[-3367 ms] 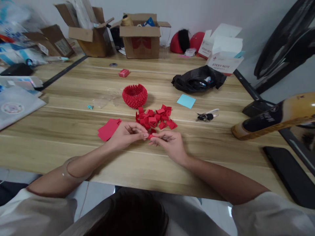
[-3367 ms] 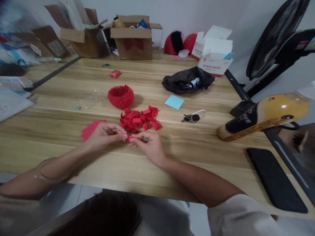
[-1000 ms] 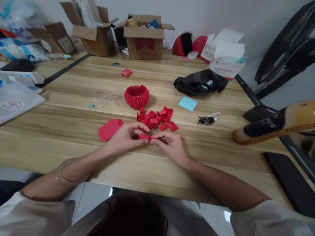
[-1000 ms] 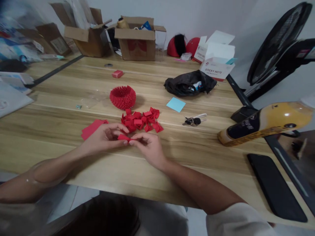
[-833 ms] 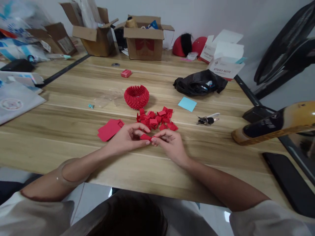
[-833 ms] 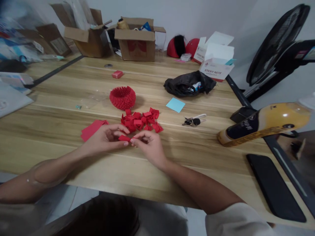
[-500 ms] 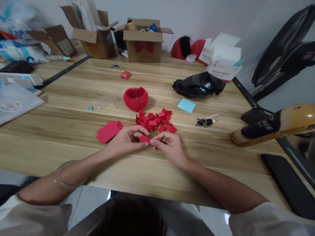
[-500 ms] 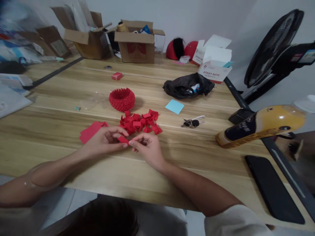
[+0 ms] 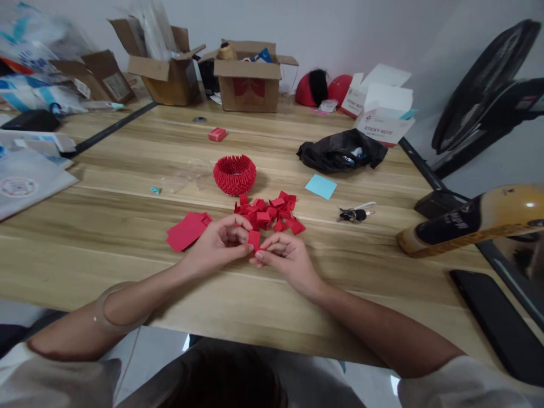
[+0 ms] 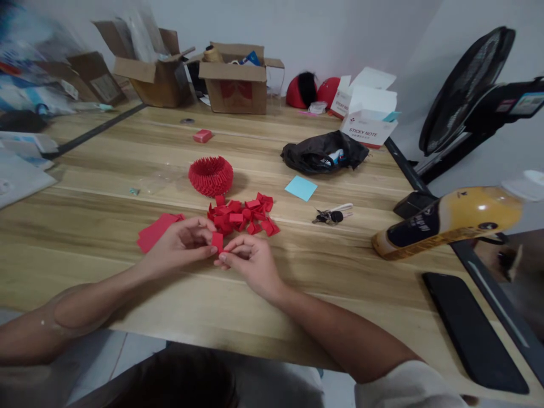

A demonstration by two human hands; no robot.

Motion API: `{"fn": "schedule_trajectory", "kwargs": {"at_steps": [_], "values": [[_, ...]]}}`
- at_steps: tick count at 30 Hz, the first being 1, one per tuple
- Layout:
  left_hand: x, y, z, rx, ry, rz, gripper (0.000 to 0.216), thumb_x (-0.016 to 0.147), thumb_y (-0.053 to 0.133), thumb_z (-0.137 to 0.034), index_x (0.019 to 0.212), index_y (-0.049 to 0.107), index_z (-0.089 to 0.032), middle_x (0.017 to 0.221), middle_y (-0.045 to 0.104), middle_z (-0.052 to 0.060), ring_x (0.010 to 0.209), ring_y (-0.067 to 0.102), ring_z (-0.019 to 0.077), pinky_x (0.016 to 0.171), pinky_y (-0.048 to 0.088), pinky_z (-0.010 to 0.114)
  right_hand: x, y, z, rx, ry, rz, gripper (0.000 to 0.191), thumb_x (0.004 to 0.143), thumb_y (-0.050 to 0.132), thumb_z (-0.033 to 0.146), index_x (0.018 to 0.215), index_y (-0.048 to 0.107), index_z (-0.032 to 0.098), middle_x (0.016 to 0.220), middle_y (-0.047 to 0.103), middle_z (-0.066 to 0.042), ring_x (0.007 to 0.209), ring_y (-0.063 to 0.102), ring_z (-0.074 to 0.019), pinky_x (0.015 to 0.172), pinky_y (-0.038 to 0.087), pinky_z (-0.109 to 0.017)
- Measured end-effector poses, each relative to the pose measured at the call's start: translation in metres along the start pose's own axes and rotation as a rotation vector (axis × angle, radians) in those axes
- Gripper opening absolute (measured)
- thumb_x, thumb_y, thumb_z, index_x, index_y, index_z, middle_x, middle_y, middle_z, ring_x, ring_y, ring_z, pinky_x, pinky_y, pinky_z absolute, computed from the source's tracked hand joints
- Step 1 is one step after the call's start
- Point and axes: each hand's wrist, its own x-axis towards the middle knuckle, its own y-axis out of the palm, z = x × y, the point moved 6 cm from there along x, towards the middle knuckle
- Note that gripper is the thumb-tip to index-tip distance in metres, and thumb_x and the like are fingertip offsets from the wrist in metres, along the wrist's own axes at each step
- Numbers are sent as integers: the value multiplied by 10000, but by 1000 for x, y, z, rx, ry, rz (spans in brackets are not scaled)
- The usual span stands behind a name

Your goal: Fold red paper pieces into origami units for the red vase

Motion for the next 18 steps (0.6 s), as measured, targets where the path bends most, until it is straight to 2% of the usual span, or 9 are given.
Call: {"fn": "schedule_trajectory", "kwargs": {"at_steps": [2,4,6,8,10,13,18], "values": [[0,-2,-1,-20,7,-30,287,700,720,-222,879,506,-156,653,638,-24,586,618,106,572,464,209,-2,3,-2,26,30,26,289,643,757,358,707,543,174,643,679,3,648,694,-152,632,554,-267],[0,-4,-2,-22,14,-57,304,691,730,-226,884,507,-157,671,649,-17,604,625,110,583,469,212,-2,5,-2,5,35,28,325,621,770,360,698,508,184,629,661,15,619,679,-145,585,541,-251],[0,-5,-2,-16,8,-61,326,679,741,-228,894,507,-157,677,667,-7,603,632,116,582,468,214,-2,2,2,-71,-6,-21,351,588,792,342,707,497,193,631,637,28,595,647,-127,531,509,-223],[0,-5,-1,-4,-17,-33,342,671,747,-226,904,508,-157,679,685,4,595,639,123,566,461,211,0,-4,9,-165,-84,-85,335,582,795,315,753,536,191,683,629,22,625,624,-112,553,496,-214],[0,-3,1,12,-48,-4,348,668,748,-221,911,508,-157,687,701,15,601,650,132,549,453,206,1,-5,12,-194,-119,-67,268,641,752,319,788,574,182,719,639,3,638,619,-109,593,505,-232],[1,-3,3,29,-66,2,341,664,751,-217,901,514,-155,700,716,23,621,665,142,551,457,208,3,-6,10,-169,-119,-33,191,720,684,327,733,568,175,633,625,6,564,601,-102,541,495,-231],[3,-5,6,31,-76,-11,319,659,759,-237,873,542,-142,704,730,42,625,676,153,594,489,242,0,-8,8,-211,-199,-54,125,759,647,285,746,574,185,628,637,5,583,629,-116,546,523,-237]]}}
